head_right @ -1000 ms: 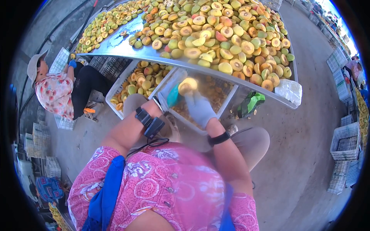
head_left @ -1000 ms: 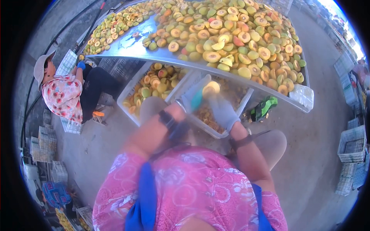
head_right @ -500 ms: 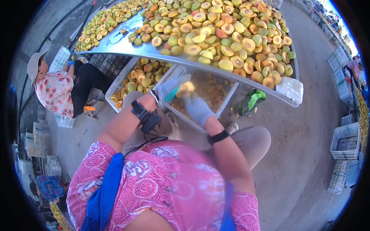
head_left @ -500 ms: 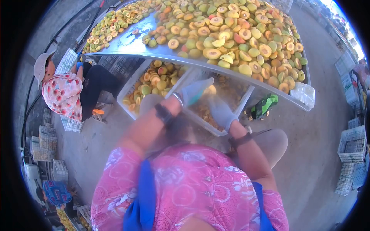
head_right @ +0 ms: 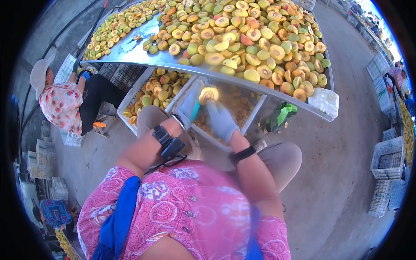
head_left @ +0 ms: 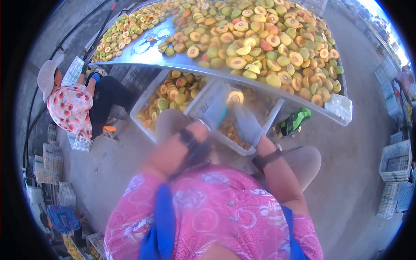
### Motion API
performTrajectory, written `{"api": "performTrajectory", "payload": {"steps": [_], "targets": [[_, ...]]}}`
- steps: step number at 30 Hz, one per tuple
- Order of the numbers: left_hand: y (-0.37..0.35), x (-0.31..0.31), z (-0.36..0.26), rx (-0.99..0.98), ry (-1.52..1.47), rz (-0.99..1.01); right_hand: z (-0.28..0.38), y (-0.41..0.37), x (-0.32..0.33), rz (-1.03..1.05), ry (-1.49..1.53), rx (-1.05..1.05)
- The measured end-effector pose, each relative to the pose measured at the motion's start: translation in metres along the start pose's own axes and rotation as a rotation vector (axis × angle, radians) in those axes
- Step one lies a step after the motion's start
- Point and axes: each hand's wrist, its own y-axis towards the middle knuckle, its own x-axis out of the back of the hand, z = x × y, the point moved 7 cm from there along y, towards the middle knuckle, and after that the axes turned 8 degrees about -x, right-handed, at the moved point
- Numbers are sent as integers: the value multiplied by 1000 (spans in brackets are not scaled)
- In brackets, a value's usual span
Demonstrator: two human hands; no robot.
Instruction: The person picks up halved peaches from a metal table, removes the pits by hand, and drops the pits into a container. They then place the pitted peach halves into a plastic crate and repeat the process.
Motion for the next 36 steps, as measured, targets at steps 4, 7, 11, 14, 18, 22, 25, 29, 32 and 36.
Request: {"api": "performTrajectory", "payload": {"steps": [4,7,11,14,18,22,25,29,32,36], "targets": [[-2,-20,-43,165,26,112,-14,8,1,-30,-64,116],[6,-27,-64,144,238,242,-2,-5,1,-67,-144,224],[8,-29,-38,175,-42,74,15,-15,1,-39,163,143],[-3,-27,-16,207,-463,-277,10,-16,-11,110,362,-81],[-6,-12,-25,279,-358,-206,12,-32,-23,332,493,-208],[-7,-24,-51,352,-316,-87,8,-34,-27,288,497,-246],[-3,-23,-46,196,-42,-84,5,-32,-24,212,454,-233],[-5,-23,-63,310,-79,13,-13,-16,-30,408,639,-183],[-6,-20,-61,287,77,98,-16,-21,-28,466,536,-225],[-13,-20,-114,175,694,151,-26,4,-41,473,264,112]]}}
